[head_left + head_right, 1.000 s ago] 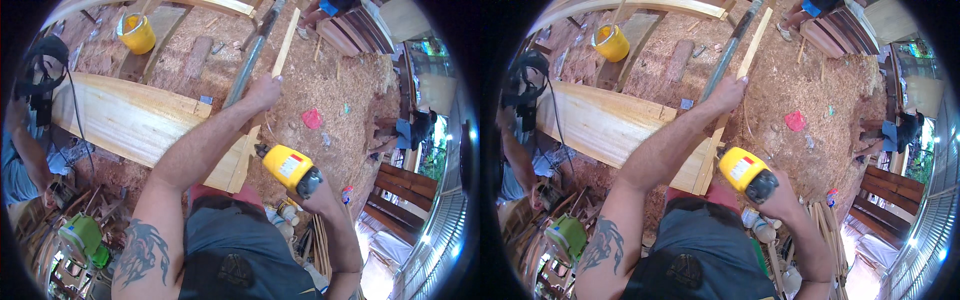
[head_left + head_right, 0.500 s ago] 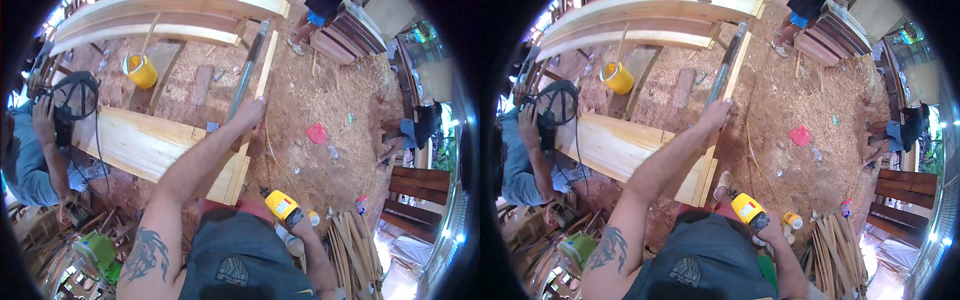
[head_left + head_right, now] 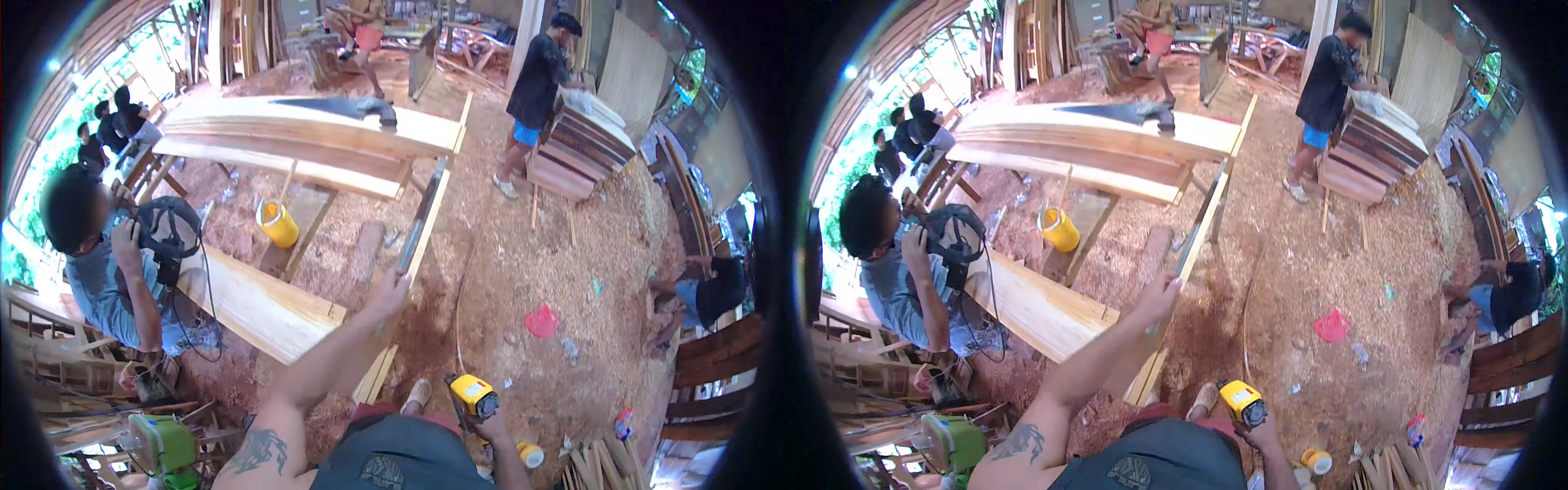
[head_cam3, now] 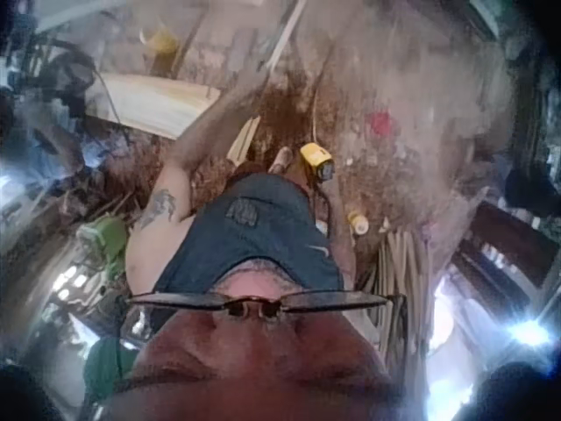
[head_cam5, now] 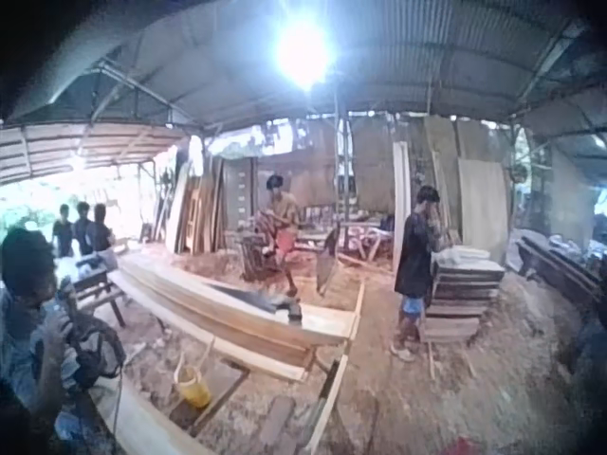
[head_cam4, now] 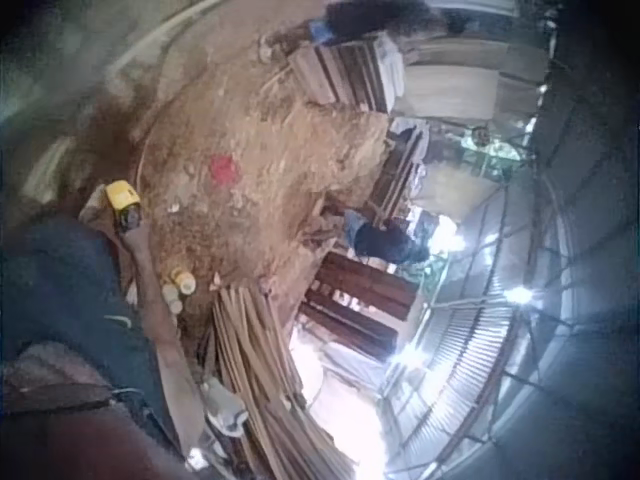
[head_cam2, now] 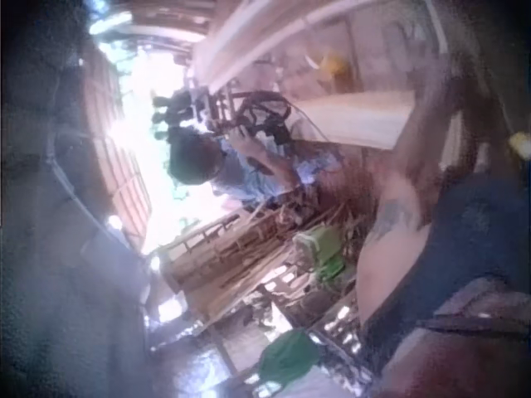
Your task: The person constructs a wood frame by joining wooden beams with a pneumatic nail gun, uses a hand saw to cut a wooden piece, and applies liquid from a container using a brush to a joint.
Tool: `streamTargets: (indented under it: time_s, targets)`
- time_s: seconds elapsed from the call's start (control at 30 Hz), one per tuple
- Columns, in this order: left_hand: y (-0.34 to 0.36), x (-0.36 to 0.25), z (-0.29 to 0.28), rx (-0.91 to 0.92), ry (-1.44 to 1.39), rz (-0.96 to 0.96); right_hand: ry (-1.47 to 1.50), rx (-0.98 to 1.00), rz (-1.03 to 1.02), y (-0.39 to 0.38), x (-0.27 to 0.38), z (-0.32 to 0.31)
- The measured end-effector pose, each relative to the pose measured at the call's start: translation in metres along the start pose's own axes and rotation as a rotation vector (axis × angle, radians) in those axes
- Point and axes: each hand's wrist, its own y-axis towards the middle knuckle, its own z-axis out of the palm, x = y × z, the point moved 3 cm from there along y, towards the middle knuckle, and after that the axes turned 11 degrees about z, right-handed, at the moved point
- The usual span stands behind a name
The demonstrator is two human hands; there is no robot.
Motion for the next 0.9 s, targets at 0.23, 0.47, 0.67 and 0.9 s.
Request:
streamTargets:
  time_s: [0.23, 0.47, 0.67, 0.9]
  targets:
    - [-0.089, 0.005, -0.071, -0.343, -0.027, 0.179, 0.184, 0.005, -0.031, 0.039, -0.026, -0.034]
    - [-0.143, 0.014, -0.117, -0.535, 0.303, 0.213, 0.035, 0.018, 0.072, 0.054, 0.001, -0.063]
    - [-0.146, 0.009, -0.111, -0.578, 0.497, 0.250, -0.007, 0.013, 0.275, 0.086, -0.028, -0.080]
    - [-0.143, 0.011, -0.117, -0.625, 0.447, 0.224, -0.042, -0.186, 0.180, 0.085, 0.037, -0.156]
